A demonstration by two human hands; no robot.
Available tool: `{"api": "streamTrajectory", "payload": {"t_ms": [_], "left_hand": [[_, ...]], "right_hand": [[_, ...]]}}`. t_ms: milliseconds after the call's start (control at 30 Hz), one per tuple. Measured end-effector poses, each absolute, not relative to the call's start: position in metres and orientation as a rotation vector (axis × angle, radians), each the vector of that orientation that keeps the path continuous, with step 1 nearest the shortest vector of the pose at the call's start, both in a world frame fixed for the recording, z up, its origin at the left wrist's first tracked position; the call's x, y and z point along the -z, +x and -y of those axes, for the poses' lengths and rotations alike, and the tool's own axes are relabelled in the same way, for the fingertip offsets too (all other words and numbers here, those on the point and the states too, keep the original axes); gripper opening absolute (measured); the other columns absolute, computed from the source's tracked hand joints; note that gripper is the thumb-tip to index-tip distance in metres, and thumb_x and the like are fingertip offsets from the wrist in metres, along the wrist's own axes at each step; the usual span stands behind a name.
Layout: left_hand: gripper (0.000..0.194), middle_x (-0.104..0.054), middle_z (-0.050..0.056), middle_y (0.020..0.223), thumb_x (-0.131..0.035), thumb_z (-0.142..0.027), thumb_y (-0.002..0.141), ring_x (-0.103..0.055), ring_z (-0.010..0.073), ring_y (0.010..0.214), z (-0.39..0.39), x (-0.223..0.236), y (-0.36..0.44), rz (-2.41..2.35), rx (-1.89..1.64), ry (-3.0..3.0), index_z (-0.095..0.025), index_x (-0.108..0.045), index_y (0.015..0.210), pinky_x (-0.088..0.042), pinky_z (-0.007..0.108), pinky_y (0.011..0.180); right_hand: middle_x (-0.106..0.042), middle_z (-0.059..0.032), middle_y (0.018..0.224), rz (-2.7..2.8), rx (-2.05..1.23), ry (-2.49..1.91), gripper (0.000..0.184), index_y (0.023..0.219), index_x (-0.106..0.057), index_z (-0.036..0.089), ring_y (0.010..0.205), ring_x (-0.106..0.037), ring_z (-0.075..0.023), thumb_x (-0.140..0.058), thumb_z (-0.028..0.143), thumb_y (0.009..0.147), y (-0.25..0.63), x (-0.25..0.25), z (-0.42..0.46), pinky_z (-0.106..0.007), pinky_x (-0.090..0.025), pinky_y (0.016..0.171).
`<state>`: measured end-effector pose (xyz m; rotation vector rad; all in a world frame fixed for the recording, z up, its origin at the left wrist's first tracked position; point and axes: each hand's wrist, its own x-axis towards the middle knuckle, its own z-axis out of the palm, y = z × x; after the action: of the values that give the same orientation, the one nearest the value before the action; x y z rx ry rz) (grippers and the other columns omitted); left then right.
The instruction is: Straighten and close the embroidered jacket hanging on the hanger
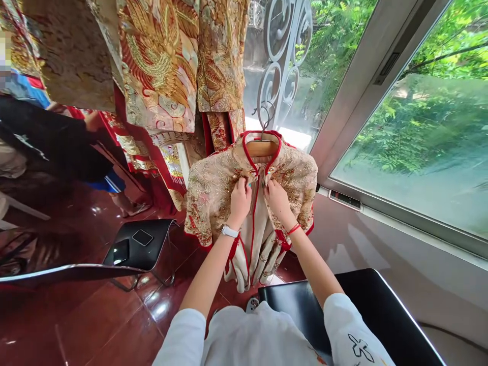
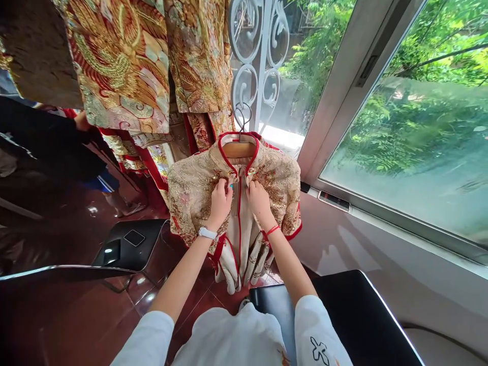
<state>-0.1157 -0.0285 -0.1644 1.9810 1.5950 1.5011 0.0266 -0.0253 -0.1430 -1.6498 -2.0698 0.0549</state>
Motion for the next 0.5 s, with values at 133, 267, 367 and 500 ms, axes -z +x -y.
{"api": "streamTrajectory", "payload": {"t_ms": [133, 267, 367, 500], "left_hand": [[0.016, -0.066, 0.009, 0.099, -0.047, -0.027, 0.099, -0.064, 0.0181, 0.082, 0.051, 0.157, -0.151, -1.501, -1.686, 1.895, -0.020, -0.057, 0.109, -0.055, 0.031, 0.073], [0.040, -0.062, 0.014, 0.126, -0.065, -0.036, 0.087, -0.056, 0.0262, 0.120, 0.044, 0.152, -0.222, -1.798, -2.194, 1.490, -0.017, -0.056, 0.121, -0.047, 0.045, 0.105], [0.047, -0.065, 0.013, 0.125, -0.065, -0.050, 0.083, -0.055, 0.0280, 0.125, 0.015, 0.157, -0.263, -1.584, -1.949, 1.442, -0.016, -0.061, 0.116, -0.044, 0.047, 0.111], [0.055, -0.070, 0.012, 0.110, -0.057, -0.063, 0.086, -0.065, 0.0251, 0.105, -0.006, 0.169, -0.270, -1.417, -1.871, 1.467, -0.014, -0.064, 0.109, -0.053, 0.042, 0.099]], "right_hand": [[-0.065, -0.0102, 0.102, 1.804, -0.092, -1.365, 0.021, 0.102, -0.061, 0.016, 0.092, -0.058, -0.0202, -0.049, 0.031, 0.096, 0.083, 0.140, 0.033, -0.034, -0.048, 0.085], [-0.060, -0.0158, 0.130, 1.297, 0.086, -1.360, 0.046, 0.127, -0.056, 0.016, 0.116, -0.056, -0.0240, -0.054, 0.044, 0.091, 0.157, 0.141, 0.009, -0.041, -0.046, 0.099], [-0.065, -0.0147, 0.129, 1.426, -0.178, -1.265, 0.054, 0.126, -0.061, 0.017, 0.115, -0.059, -0.0231, -0.055, 0.054, 0.088, 0.191, 0.146, -0.021, -0.039, -0.050, 0.096], [-0.072, -0.0097, 0.084, 1.243, -0.215, -1.261, 0.046, 0.089, -0.071, 0.013, 0.078, -0.062, -0.0194, -0.055, 0.056, 0.084, 0.201, 0.150, -0.048, -0.032, -0.051, 0.072]]}}
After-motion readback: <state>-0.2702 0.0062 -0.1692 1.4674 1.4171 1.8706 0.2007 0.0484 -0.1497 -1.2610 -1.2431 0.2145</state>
